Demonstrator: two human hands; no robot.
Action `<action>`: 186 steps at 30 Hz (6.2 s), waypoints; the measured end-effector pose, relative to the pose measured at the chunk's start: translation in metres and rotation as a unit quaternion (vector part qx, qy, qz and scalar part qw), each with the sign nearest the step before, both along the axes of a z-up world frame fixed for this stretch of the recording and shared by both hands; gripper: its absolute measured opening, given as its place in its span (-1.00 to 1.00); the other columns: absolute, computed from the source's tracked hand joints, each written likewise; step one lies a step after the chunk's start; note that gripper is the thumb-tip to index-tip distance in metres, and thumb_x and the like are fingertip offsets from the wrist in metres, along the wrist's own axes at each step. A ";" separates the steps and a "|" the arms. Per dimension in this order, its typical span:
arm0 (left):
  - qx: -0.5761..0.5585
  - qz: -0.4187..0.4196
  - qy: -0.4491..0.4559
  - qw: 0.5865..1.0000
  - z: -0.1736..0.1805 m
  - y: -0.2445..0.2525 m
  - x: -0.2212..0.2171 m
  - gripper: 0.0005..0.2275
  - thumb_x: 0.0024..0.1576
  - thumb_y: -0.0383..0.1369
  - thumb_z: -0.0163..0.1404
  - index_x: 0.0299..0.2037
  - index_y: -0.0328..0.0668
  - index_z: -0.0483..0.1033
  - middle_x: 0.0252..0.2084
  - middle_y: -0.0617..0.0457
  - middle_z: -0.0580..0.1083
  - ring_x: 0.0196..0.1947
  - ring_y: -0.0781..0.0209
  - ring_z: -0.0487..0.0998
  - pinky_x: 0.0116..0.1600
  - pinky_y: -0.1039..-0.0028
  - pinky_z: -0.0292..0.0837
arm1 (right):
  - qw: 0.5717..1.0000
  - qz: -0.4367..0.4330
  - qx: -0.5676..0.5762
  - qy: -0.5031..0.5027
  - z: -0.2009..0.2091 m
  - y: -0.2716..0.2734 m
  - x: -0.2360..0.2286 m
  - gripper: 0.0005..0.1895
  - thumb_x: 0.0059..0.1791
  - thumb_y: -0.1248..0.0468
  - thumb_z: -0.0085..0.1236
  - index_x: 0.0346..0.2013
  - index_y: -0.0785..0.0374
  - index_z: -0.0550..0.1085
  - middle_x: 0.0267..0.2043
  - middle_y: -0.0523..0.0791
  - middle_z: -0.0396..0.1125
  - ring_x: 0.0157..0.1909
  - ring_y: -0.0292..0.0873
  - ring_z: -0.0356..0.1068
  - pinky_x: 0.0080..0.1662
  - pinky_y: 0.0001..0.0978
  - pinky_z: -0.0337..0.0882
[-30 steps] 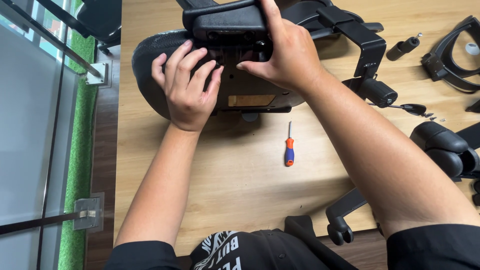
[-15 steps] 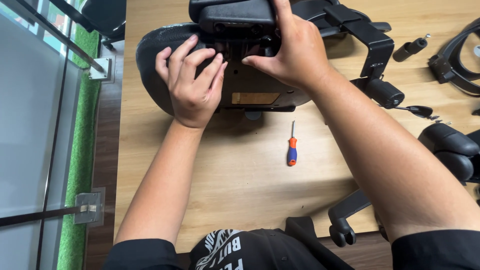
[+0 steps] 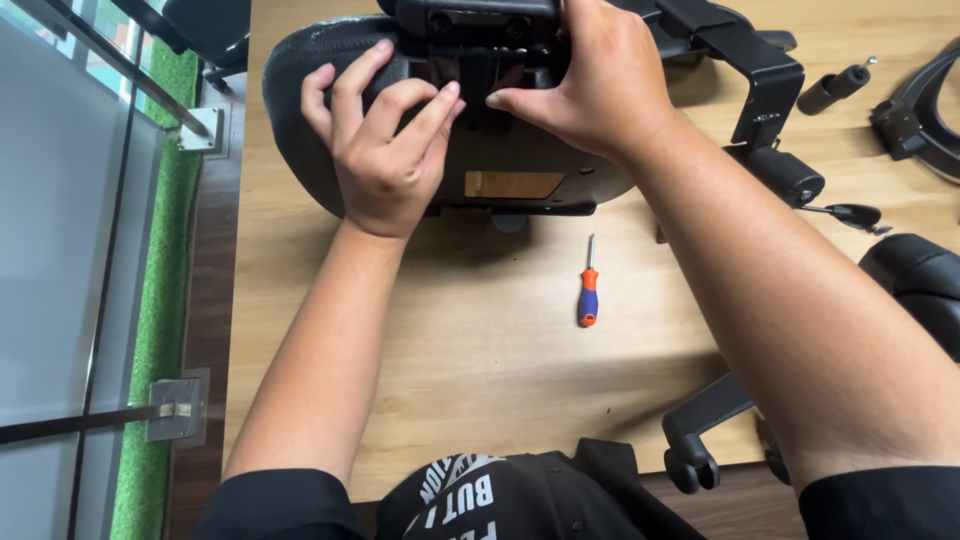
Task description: The person assembles an office chair seat on a wooden table. They align a metal mechanism plate against the underside of the seat shell, insert screws by hand into the mounting holes, then tighten the screws with a screwdriver, repositioning the seat and adding more screws as they work.
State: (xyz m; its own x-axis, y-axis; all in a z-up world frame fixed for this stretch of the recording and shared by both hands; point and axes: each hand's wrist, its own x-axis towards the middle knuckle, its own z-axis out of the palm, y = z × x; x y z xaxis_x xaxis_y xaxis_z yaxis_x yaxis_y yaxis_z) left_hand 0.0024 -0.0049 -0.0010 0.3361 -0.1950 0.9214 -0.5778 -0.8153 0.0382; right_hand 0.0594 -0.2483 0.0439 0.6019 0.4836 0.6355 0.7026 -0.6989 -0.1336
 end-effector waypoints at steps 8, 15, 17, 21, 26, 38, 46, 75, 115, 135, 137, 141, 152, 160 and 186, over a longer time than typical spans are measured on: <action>0.001 0.021 -0.024 0.999 0.009 -0.007 -0.005 -0.76 0.21 -0.51 0.23 0.00 0.11 0.70 -0.12 0.30 0.59 0.22 0.03 0.49 0.37 -0.03 0.08 | 0.999 0.004 0.022 0.040 0.014 0.004 -0.011 0.10 -0.13 0.01 0.65 0.42 0.36 0.10 -0.16 0.04 0.49 -0.13 0.10 0.54 -0.14 -0.16 0.51; -0.019 0.014 -0.014 1.000 0.009 -0.007 -0.004 -0.84 0.23 -0.42 0.28 -0.03 0.04 0.67 -0.11 0.30 0.61 0.22 0.08 0.51 0.37 -0.03 0.08 | 1.000 0.003 0.008 0.025 0.010 0.003 -0.009 0.20 -0.12 0.02 0.65 0.47 0.35 -0.04 -0.14 0.04 0.50 -0.11 0.07 0.55 -0.12 -0.19 0.52; -0.031 0.008 -0.004 0.999 0.009 -0.005 -0.004 -0.83 0.23 -0.37 0.32 -0.03 -0.03 0.65 -0.10 0.27 0.59 0.22 0.08 0.51 0.36 -0.03 0.07 | 1.000 0.009 0.007 0.018 0.010 0.005 -0.008 0.20 -0.12 0.02 0.64 0.47 0.35 -0.06 -0.13 0.04 0.50 -0.09 0.06 0.55 -0.11 -0.20 0.52; -0.044 0.009 0.006 0.999 0.001 -0.001 0.002 -0.80 0.17 -0.35 0.35 -0.08 -0.10 0.62 -0.03 0.12 0.52 0.22 0.11 0.51 0.38 0.02 0.13 | 1.000 0.007 0.002 0.016 0.011 0.006 -0.006 0.26 -0.13 0.01 0.64 0.54 0.31 -0.09 -0.13 0.06 0.49 -0.08 0.08 0.55 -0.09 -0.18 0.52; -0.040 0.019 -0.001 0.999 0.003 -0.003 -0.001 -0.83 0.17 -0.38 0.36 -0.21 -0.15 0.60 -0.06 0.09 0.49 0.22 0.09 0.51 0.38 -0.01 0.13 | 1.000 0.007 0.001 0.024 0.012 0.008 -0.006 0.29 -0.15 0.01 0.65 0.56 0.29 -0.09 -0.13 0.07 0.49 -0.07 0.10 0.55 -0.08 -0.17 0.52; 0.003 0.001 -0.006 1.000 0.005 0.000 -0.001 -0.85 0.17 -0.39 0.32 -0.09 -0.08 0.68 -0.04 0.14 0.47 0.23 0.07 0.44 0.36 -0.02 0.05 | 0.999 0.000 0.005 0.033 0.014 0.008 -0.006 0.28 -0.17 0.00 0.66 0.55 0.23 -0.08 -0.16 0.07 0.48 -0.09 0.11 0.54 -0.09 -0.15 0.51; 0.016 0.040 0.000 0.999 -0.001 0.004 0.000 -0.76 0.10 -0.51 0.28 -0.10 0.10 0.70 0.03 0.21 0.47 0.28 0.18 0.46 0.45 0.10 0.06 | 0.999 0.015 0.013 0.031 0.014 0.009 -0.007 0.26 -0.15 0.02 0.65 0.53 0.22 -0.08 -0.12 0.07 0.49 -0.06 0.09 0.55 -0.07 -0.18 0.53; -0.035 0.002 0.072 0.997 -0.001 0.003 0.000 -0.79 0.16 -0.41 0.33 -0.03 -0.02 0.65 0.20 0.09 0.44 0.30 0.12 0.45 0.44 0.11 0.00 | 0.999 0.007 0.008 0.034 0.012 0.008 -0.007 0.27 -0.16 0.01 0.64 0.54 0.23 -0.08 -0.12 0.07 0.50 -0.06 0.11 0.55 -0.07 -0.16 0.53; 0.004 0.030 0.036 0.999 0.002 0.007 -0.004 -0.74 0.11 -0.54 0.25 -0.07 0.13 0.72 0.20 0.17 0.48 0.32 0.18 0.46 0.46 0.22 0.07 | 1.000 0.007 0.003 0.024 0.011 0.007 -0.007 0.27 -0.14 0.00 0.63 0.54 0.31 -0.09 -0.04 0.10 0.49 -0.01 0.14 0.54 -0.03 -0.13 0.52; -0.006 0.021 0.032 0.999 0.002 0.010 -0.002 -0.74 0.14 -0.48 0.32 -0.05 0.15 0.62 0.17 0.18 0.49 0.30 0.22 0.46 0.37 0.26 0.13 | 0.999 0.001 0.002 0.032 0.013 0.008 -0.011 0.26 -0.14 0.00 0.62 0.56 0.21 -0.09 -0.07 0.10 0.49 -0.01 0.15 0.53 -0.04 -0.10 0.51; 0.014 0.040 0.033 0.999 0.013 0.013 -0.002 -0.63 0.12 -0.49 0.34 0.04 0.24 0.56 0.18 0.19 0.49 0.31 0.23 0.48 0.36 0.32 0.14 | 1.000 0.003 0.003 0.031 0.016 0.009 -0.012 0.26 -0.14 0.00 0.62 0.56 0.20 -0.09 -0.07 0.10 0.49 -0.01 0.16 0.53 -0.04 -0.09 0.51; 0.038 0.022 0.084 0.995 0.047 0.022 0.001 0.03 -0.20 0.01 0.48 0.42 0.07 0.00 0.09 -0.17 0.45 0.12 -0.11 0.48 0.26 0.13 0.17 | 0.999 -0.001 0.002 0.036 0.017 0.009 -0.014 0.26 -0.15 0.02 0.61 0.56 0.16 -0.11 -0.07 0.11 0.48 -0.03 0.18 0.53 -0.05 -0.08 0.51; 0.161 0.045 0.192 0.967 0.060 0.025 0.029 0.22 -0.31 0.17 0.47 0.50 0.14 -0.15 -0.14 -0.02 0.51 -0.10 -0.04 0.53 0.11 0.17 0.38 | 0.999 0.006 0.003 0.036 0.017 0.011 -0.012 0.26 -0.13 0.04 0.61 0.57 0.17 -0.12 -0.08 0.11 0.48 -0.04 0.15 0.53 -0.04 -0.09 0.51; 0.139 0.036 0.156 0.977 0.053 0.029 0.022 0.17 -0.30 0.16 0.47 0.48 0.14 -0.08 -0.06 -0.14 0.54 -0.05 -0.07 0.56 0.08 0.18 0.40 | 1.000 -0.009 -0.005 0.026 0.011 0.010 -0.023 0.29 -0.15 0.05 0.66 0.54 0.25 -0.12 0.03 0.13 0.44 0.05 0.16 0.50 0.04 -0.10 0.50; 0.129 -0.001 0.143 0.981 0.035 0.038 0.039 -0.11 -0.20 0.07 0.45 0.28 -0.07 0.26 -0.10 -0.08 0.46 -0.03 -0.05 0.53 0.04 0.09 0.41 | 0.882 0.094 -0.020 0.460 -0.272 0.201 -0.142 -0.64 -0.10 0.26 0.17 -0.01 0.26 0.50 -0.13 0.02 0.50 -0.04 0.07 0.47 0.04 -0.10 0.46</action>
State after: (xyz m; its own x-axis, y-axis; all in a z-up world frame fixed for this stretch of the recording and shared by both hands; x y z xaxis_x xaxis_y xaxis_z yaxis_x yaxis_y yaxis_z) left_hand 0.0413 0.0332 0.0337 0.5733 -0.4096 0.7096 -0.5744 -0.8185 -0.0083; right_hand -0.0831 -0.0475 -0.2281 0.7606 0.6413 -0.1009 0.4135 -0.5984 -0.6863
